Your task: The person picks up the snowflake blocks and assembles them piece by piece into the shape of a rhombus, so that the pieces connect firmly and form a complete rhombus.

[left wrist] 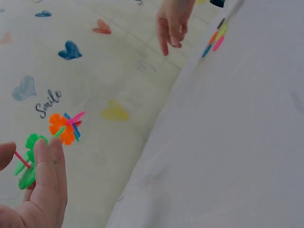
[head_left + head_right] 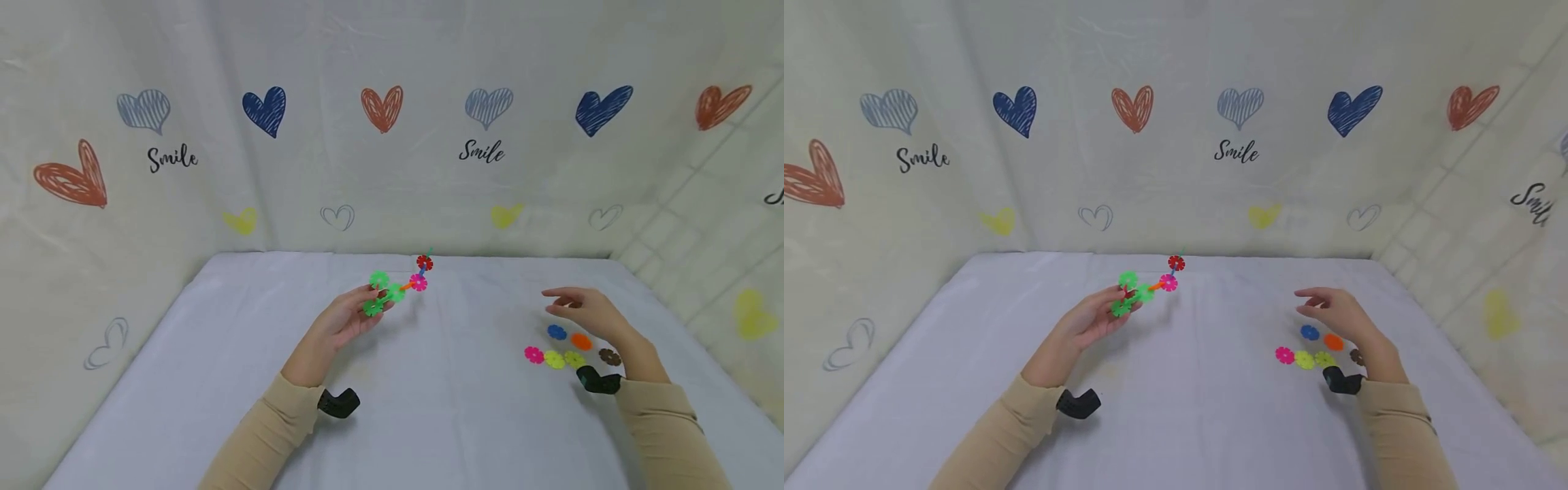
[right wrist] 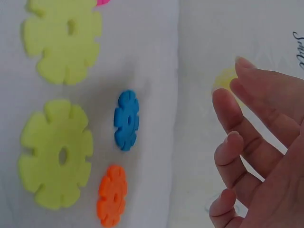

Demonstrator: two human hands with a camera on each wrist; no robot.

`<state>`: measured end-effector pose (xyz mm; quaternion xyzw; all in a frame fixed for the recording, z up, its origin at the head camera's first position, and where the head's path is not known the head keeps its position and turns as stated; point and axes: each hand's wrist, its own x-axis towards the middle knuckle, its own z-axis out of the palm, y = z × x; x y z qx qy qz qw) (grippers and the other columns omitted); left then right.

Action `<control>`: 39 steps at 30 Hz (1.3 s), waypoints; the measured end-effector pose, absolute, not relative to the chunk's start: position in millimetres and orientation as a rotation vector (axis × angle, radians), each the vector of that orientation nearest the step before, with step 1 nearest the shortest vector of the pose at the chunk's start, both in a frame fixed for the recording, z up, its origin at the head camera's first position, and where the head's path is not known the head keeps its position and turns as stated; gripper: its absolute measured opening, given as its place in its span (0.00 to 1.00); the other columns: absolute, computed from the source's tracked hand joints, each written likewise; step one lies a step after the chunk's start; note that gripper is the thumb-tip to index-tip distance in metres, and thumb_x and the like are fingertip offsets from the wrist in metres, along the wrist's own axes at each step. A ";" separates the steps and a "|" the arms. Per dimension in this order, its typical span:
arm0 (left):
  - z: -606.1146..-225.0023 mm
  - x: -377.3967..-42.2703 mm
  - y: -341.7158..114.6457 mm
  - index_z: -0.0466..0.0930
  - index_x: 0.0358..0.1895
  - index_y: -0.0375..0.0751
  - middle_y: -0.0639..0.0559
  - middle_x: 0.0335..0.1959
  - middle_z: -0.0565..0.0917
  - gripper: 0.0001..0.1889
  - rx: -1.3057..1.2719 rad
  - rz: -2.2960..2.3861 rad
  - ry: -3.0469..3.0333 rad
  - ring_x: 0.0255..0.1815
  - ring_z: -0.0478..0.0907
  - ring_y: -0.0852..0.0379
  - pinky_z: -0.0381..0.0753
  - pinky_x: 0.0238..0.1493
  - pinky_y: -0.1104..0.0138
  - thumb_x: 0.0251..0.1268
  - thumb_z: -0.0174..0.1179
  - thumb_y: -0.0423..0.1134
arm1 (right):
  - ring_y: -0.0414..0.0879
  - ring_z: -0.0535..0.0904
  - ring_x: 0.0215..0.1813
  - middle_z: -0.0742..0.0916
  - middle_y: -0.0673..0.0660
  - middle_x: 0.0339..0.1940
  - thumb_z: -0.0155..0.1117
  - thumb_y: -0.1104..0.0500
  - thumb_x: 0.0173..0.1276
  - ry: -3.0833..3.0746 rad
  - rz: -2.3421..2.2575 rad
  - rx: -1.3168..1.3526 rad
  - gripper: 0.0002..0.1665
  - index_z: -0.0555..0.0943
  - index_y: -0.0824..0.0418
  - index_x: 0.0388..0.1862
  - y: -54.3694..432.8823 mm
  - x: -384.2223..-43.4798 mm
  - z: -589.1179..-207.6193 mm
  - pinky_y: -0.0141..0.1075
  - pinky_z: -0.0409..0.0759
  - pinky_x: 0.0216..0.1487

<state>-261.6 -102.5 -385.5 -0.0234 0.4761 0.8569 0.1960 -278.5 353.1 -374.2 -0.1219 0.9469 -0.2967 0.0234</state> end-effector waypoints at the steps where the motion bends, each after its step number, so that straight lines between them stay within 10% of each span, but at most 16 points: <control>1: -385.6 -261.4 -103.0 0.62 0.74 0.32 0.49 0.51 0.80 0.23 -0.062 2.398 1.333 0.45 0.86 0.56 0.83 0.38 0.73 0.82 0.49 0.32 | 0.61 0.77 0.53 0.84 0.67 0.53 0.64 0.51 0.77 2.926 -0.891 -0.367 0.29 0.77 0.69 0.67 357.2 -278.9 -376.2 0.41 0.78 0.45; 11: -385.9 -260.6 -105.3 0.69 0.65 0.38 0.48 0.52 0.82 0.15 -0.113 2.427 1.278 0.46 0.88 0.52 0.83 0.38 0.73 0.81 0.51 0.34 | 0.65 0.73 0.52 0.80 0.68 0.49 0.68 0.50 0.72 2.806 -0.796 -0.218 0.31 0.77 0.72 0.62 389.7 -281.9 -386.0 0.57 0.77 0.48; 22: -384.6 -257.7 -105.0 0.60 0.77 0.43 0.41 0.71 0.67 0.26 -0.170 2.469 1.130 0.48 0.87 0.47 0.85 0.41 0.71 0.81 0.51 0.37 | 0.59 0.73 0.51 0.80 0.61 0.46 0.73 0.51 0.68 2.739 -0.770 -0.216 0.24 0.81 0.67 0.53 384.8 -289.0 -396.0 0.45 0.76 0.44; 39: -386.6 -255.9 -100.5 0.55 0.77 0.41 0.37 0.68 0.70 0.25 -0.109 2.459 1.082 0.48 0.86 0.45 0.85 0.38 0.71 0.82 0.46 0.35 | 0.56 0.77 0.45 0.85 0.62 0.42 0.73 0.54 0.68 2.747 -0.789 -0.137 0.18 0.79 0.67 0.45 377.2 -291.7 -391.8 0.44 0.76 0.41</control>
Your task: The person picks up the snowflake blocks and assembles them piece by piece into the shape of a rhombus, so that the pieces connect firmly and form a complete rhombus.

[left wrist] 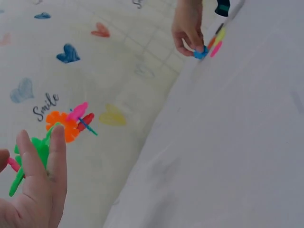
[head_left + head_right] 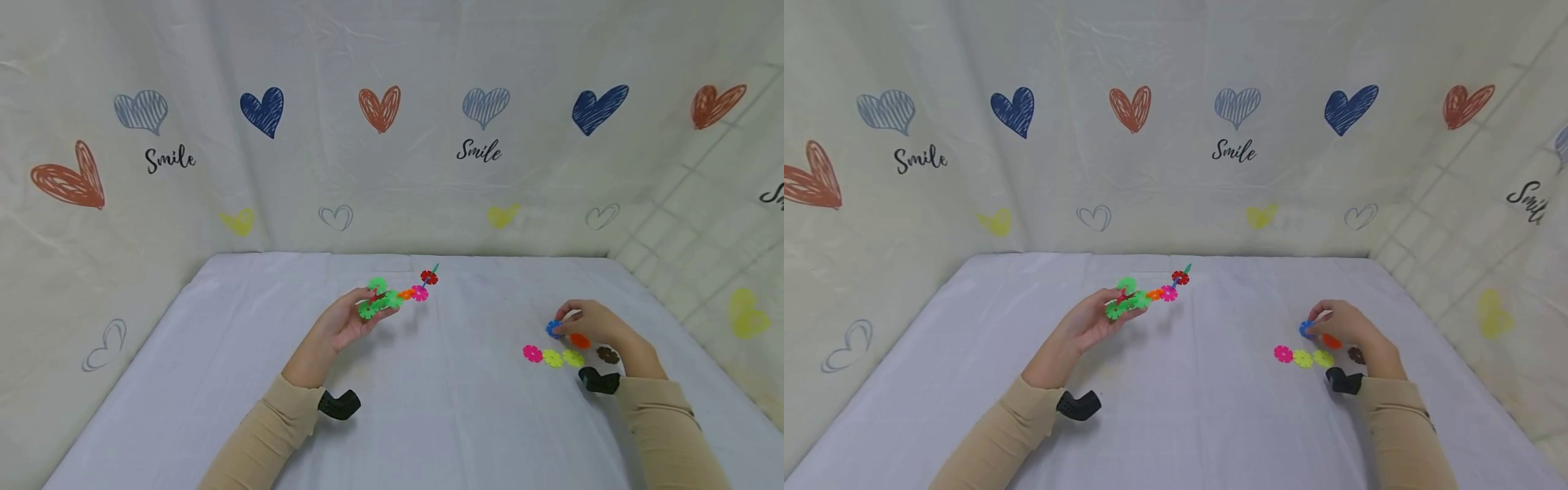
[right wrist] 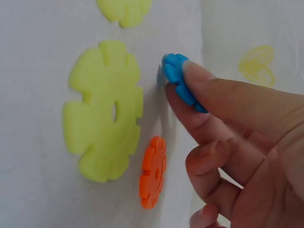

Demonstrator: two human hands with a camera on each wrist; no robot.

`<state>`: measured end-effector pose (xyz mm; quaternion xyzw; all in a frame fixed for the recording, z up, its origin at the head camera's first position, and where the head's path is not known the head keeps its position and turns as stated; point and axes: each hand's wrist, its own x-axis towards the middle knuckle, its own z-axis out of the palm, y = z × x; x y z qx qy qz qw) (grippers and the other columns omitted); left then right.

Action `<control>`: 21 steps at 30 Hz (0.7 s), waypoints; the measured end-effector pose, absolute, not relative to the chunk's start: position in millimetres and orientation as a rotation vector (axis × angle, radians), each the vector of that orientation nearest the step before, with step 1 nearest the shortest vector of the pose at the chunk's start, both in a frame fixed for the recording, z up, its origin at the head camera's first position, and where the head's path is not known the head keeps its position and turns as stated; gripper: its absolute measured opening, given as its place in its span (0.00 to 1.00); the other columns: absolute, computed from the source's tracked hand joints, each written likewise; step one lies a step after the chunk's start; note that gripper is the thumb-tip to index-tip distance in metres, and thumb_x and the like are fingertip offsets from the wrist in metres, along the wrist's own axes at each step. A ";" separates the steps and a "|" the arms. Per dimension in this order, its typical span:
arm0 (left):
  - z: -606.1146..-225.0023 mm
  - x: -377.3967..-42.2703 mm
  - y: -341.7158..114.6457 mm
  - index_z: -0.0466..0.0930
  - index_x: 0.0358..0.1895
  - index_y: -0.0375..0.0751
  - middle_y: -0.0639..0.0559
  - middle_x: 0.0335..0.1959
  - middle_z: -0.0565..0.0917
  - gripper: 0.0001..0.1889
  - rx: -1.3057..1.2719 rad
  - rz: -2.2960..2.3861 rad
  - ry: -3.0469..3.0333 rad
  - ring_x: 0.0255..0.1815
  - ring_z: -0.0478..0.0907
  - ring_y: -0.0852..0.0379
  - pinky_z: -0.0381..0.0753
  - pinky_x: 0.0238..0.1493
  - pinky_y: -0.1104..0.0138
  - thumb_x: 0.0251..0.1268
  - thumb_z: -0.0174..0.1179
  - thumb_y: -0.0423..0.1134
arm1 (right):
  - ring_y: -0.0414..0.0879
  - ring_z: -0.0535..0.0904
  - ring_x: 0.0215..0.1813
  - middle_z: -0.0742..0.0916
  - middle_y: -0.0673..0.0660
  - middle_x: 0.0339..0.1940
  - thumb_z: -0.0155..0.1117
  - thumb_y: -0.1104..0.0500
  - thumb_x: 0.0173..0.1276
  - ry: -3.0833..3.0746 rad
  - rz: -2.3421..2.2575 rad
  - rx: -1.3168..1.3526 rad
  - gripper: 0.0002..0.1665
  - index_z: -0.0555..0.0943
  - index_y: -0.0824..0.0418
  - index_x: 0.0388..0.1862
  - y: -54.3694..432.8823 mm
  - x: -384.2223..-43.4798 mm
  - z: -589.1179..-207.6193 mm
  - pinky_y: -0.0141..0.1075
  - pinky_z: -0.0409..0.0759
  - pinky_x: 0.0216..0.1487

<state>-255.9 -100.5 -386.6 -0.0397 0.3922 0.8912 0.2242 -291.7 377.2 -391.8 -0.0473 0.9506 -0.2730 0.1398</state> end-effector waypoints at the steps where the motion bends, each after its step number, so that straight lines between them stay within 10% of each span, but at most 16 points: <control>1: -386.4 -255.7 -100.5 0.55 0.77 0.41 0.37 0.67 0.70 0.25 -0.105 2.457 1.080 0.48 0.86 0.45 0.85 0.38 0.71 0.82 0.45 0.35 | 0.56 0.78 0.45 0.86 0.62 0.42 0.72 0.54 0.69 2.749 -0.796 -0.133 0.19 0.80 0.67 0.46 377.3 -291.2 -391.0 0.45 0.77 0.42; 21: -390.9 -257.6 -98.9 0.57 0.76 0.35 0.37 0.64 0.72 0.25 -0.049 2.422 1.075 0.49 0.86 0.44 0.85 0.40 0.70 0.81 0.41 0.34 | 0.63 0.79 0.57 0.90 0.60 0.46 0.66 0.47 0.75 2.882 -1.051 -0.332 0.26 0.82 0.65 0.60 322.8 -278.6 -344.0 0.60 0.75 0.54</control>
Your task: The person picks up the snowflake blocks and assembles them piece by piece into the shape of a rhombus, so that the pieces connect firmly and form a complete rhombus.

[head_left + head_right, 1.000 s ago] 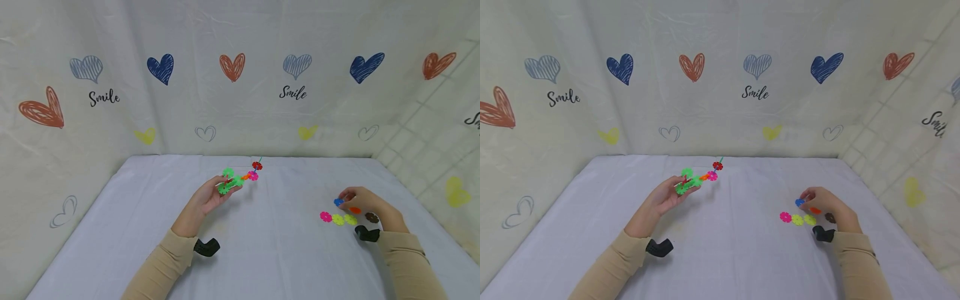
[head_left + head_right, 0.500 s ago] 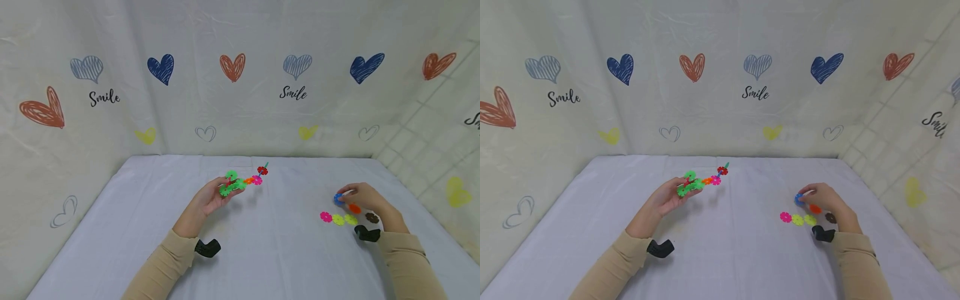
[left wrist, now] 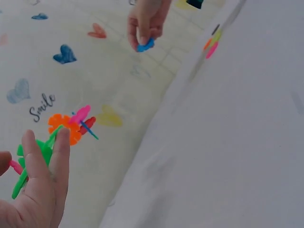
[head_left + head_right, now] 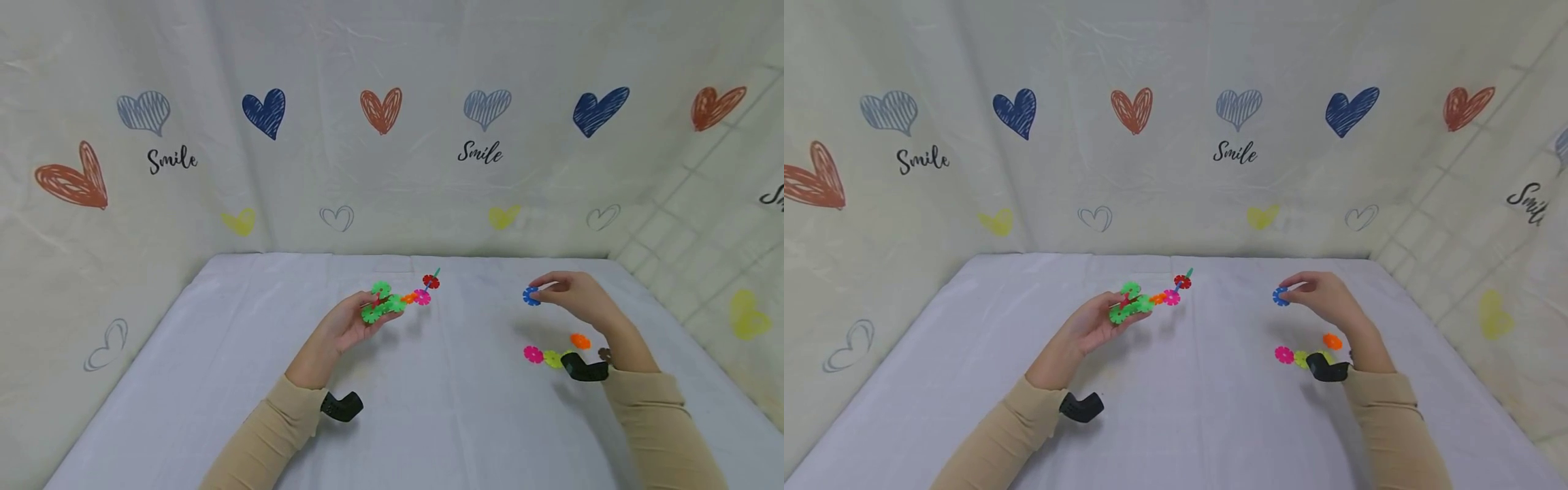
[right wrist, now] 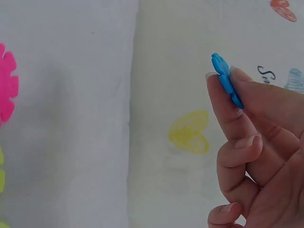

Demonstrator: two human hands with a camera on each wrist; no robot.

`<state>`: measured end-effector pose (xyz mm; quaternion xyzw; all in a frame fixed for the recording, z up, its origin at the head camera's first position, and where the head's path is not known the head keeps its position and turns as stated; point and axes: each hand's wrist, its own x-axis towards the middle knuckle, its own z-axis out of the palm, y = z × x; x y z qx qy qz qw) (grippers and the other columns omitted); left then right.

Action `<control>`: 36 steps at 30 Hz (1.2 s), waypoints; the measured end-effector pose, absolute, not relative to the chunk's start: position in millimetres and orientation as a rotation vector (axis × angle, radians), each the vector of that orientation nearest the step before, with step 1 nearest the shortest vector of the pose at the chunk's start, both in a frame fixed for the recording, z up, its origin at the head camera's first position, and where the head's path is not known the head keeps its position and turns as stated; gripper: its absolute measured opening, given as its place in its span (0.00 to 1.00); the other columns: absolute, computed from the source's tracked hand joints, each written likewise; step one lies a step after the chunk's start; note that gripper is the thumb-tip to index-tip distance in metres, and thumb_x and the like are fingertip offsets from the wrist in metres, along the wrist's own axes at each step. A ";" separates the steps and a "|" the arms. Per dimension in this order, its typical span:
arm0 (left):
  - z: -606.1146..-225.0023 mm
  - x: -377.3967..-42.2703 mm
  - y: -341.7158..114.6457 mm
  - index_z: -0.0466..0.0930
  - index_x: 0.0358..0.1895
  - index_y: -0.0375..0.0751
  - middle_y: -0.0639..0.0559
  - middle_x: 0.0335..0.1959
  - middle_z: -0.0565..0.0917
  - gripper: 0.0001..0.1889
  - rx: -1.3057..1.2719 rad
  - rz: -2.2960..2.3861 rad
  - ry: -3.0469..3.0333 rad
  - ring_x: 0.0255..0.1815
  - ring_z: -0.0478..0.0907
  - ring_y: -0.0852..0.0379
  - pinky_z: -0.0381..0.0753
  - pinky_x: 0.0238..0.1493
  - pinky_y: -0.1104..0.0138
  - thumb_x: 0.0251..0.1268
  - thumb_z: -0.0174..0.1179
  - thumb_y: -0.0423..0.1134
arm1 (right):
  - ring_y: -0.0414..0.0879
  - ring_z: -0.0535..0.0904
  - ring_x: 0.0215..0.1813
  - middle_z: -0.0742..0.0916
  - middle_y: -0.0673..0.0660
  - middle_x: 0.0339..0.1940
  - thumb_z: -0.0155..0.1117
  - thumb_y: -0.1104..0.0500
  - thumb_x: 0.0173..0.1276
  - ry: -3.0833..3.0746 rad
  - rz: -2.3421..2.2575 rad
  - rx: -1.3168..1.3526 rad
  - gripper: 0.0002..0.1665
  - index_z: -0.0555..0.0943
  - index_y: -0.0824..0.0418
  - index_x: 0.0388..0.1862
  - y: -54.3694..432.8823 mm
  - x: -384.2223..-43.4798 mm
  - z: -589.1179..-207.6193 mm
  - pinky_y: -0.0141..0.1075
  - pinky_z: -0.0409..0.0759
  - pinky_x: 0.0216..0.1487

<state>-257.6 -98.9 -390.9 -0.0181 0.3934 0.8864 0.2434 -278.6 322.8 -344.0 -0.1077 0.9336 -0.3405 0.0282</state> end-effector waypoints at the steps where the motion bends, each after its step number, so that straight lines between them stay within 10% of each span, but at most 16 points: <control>1: -391.4 -257.6 -98.8 0.56 0.76 0.35 0.37 0.63 0.72 0.25 -0.045 2.419 1.075 0.49 0.86 0.44 0.85 0.40 0.70 0.81 0.41 0.34 | 0.63 0.79 0.57 0.90 0.60 0.46 0.66 0.47 0.75 2.881 -1.057 -0.333 0.26 0.82 0.65 0.60 319.7 -278.4 -342.6 0.59 0.75 0.54; 20: -395.5 -254.0 -90.9 0.50 0.79 0.35 0.32 0.72 0.65 0.29 -0.092 2.414 1.158 0.51 0.82 0.44 0.83 0.36 0.74 0.77 0.38 0.34 | 0.61 0.82 0.54 0.89 0.64 0.46 0.68 0.52 0.74 2.814 -1.526 -0.408 0.19 0.80 0.66 0.53 219.9 -287.1 -333.1 0.52 0.76 0.58; 36: -402.1 -254.7 -82.8 0.61 0.69 0.31 0.36 0.58 0.74 0.23 -0.116 2.377 1.271 0.41 0.85 0.51 0.78 0.29 0.80 0.75 0.40 0.35 | 0.52 0.72 0.43 0.81 0.56 0.37 0.73 0.59 0.69 2.828 -1.476 -0.650 0.10 0.85 0.63 0.44 157.8 -299.0 -350.5 0.34 0.72 0.30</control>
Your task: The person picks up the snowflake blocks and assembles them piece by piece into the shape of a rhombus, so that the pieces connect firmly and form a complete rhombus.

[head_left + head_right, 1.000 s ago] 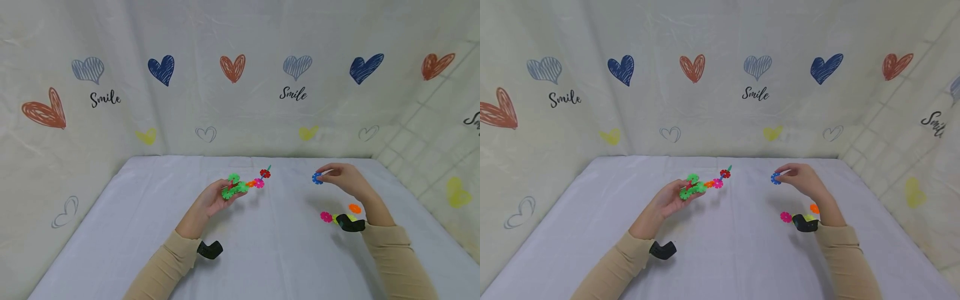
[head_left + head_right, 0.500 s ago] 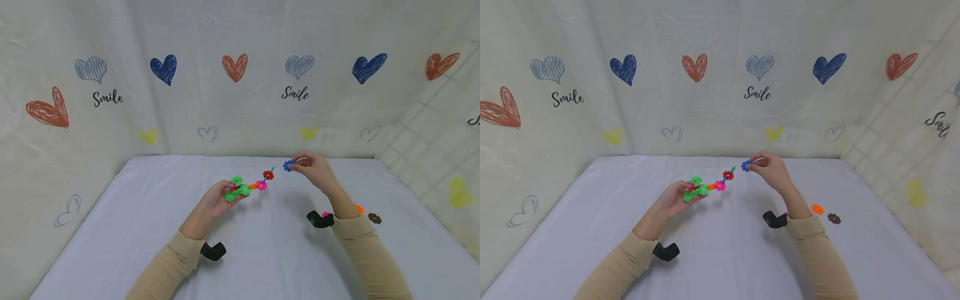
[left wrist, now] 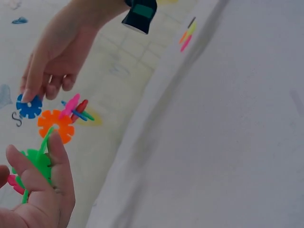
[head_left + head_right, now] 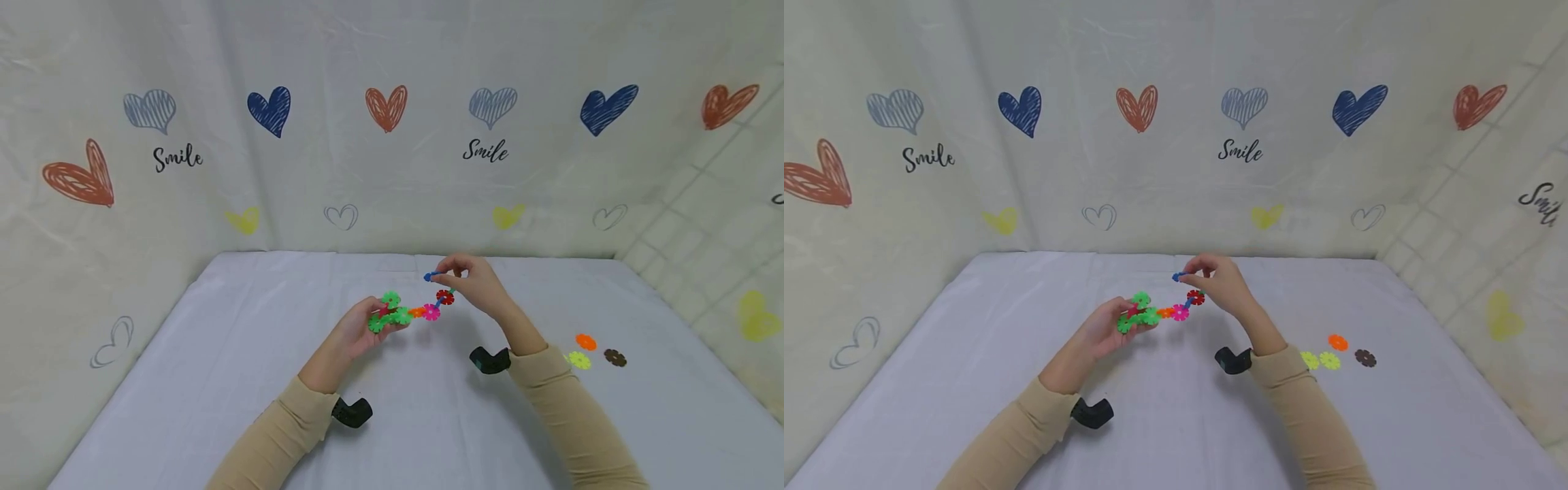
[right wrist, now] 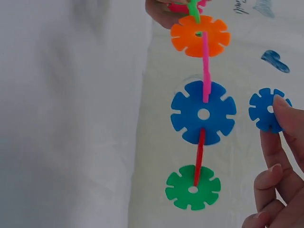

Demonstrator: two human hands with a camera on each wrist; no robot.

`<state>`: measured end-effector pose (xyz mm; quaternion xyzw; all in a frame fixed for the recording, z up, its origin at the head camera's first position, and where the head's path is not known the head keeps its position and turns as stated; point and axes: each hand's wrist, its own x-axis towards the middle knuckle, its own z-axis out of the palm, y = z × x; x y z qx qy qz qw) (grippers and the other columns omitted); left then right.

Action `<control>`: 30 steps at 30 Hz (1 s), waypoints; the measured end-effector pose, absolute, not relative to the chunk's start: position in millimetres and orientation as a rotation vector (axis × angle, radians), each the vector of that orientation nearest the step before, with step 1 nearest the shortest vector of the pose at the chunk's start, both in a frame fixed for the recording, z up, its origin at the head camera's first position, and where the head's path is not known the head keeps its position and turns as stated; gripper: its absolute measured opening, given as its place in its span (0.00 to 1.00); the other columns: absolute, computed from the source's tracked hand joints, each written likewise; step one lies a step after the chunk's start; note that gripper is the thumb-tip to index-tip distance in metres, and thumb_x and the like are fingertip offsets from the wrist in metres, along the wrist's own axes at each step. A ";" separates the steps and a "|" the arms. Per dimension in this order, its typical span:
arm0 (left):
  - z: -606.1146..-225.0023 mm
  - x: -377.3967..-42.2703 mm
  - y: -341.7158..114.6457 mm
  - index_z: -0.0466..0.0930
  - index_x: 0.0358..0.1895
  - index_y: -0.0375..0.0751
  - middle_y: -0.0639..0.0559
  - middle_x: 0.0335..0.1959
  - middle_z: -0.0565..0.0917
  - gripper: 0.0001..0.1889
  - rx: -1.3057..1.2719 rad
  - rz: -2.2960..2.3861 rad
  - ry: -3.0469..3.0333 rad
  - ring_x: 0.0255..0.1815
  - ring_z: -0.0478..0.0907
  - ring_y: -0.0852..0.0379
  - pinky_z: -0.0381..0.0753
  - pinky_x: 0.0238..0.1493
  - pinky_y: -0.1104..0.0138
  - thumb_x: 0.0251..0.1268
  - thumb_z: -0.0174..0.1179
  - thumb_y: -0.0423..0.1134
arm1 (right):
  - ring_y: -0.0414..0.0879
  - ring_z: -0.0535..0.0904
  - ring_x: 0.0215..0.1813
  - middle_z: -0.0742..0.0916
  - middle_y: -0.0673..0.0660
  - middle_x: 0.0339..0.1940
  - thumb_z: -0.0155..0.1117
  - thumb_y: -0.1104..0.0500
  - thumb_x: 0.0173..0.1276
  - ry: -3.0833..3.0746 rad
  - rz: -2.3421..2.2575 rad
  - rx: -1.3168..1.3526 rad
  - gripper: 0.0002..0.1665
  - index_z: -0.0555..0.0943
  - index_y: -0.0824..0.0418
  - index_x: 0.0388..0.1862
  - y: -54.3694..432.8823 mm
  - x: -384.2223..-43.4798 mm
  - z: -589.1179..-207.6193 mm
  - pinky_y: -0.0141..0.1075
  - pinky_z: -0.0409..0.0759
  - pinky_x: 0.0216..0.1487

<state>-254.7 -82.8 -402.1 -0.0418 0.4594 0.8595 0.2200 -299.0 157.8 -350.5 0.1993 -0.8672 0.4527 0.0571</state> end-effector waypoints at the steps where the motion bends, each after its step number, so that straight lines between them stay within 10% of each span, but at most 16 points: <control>1: -402.6 -254.7 -82.2 0.63 0.67 0.31 0.37 0.56 0.75 0.21 -0.114 2.372 1.290 0.40 0.85 0.51 0.78 0.29 0.80 0.76 0.41 0.35 | 0.52 0.72 0.42 0.82 0.56 0.37 0.73 0.59 0.69 -2.635 1.364 0.619 0.09 0.85 0.63 0.44 155.0 -299.3 -352.3 0.34 0.72 0.30; 15: -409.6 -256.0 -75.0 0.72 0.63 0.32 0.49 0.37 0.86 0.17 -0.129 2.259 1.493 0.34 0.86 0.56 0.71 0.22 0.82 0.85 0.42 0.39 | 0.51 0.73 0.35 0.88 0.53 0.38 0.70 0.61 0.71 -2.671 1.350 0.784 0.08 0.86 0.60 0.47 130.3 -299.7 -362.1 0.33 0.71 0.20; 30: -410.3 -256.2 -76.1 0.71 0.60 0.32 0.50 0.33 0.86 0.17 -0.135 2.218 1.531 0.30 0.85 0.59 0.68 0.20 0.82 0.84 0.44 0.42 | 0.51 0.80 0.48 0.88 0.51 0.41 0.65 0.62 0.75 -2.709 1.355 0.967 0.06 0.86 0.61 0.46 127.1 -303.7 -366.6 0.46 0.79 0.51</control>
